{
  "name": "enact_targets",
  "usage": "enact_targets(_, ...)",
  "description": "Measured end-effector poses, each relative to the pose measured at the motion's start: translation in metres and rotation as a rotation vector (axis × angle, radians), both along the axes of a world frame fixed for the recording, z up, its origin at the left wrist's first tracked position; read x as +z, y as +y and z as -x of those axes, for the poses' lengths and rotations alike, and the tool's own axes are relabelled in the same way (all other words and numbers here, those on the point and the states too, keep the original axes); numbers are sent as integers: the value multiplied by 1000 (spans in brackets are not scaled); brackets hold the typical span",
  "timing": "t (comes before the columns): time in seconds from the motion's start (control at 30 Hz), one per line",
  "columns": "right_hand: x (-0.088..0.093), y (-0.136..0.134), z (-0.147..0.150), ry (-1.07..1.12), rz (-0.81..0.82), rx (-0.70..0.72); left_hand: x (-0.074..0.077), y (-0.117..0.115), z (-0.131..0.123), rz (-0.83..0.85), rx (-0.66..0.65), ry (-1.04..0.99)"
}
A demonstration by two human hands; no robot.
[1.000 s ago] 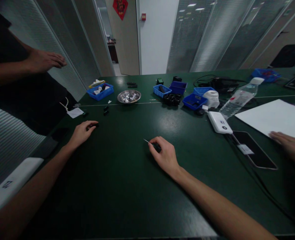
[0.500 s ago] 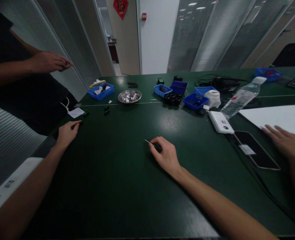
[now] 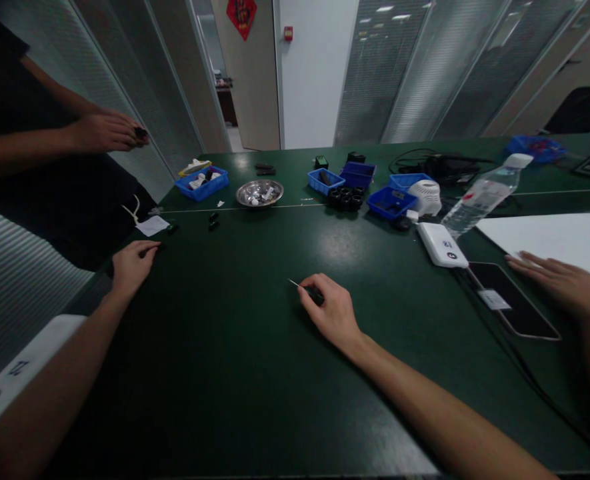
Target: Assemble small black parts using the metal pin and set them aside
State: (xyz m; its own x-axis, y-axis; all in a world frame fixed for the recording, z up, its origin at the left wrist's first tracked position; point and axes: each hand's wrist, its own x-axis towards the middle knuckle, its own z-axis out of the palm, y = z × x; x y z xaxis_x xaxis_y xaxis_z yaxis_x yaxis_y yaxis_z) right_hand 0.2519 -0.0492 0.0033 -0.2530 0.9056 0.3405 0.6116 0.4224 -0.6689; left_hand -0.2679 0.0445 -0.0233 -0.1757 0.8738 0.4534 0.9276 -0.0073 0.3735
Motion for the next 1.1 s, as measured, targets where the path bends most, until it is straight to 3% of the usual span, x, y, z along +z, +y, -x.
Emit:
enact_targets(0.2,-2,1,1,8,8,-5,-4,2,2,-71,-10,-21)
enact_targets(0.67,-1,1,0,4,-7,1,-1,8,3,90,73,-23)
enact_targets(0.9,0,0,0,8,7,5,1,12,8,176,-48,155)
enact_targets(1.1,-3,1,0,11,5,4,7,17,7,208,-160,187)
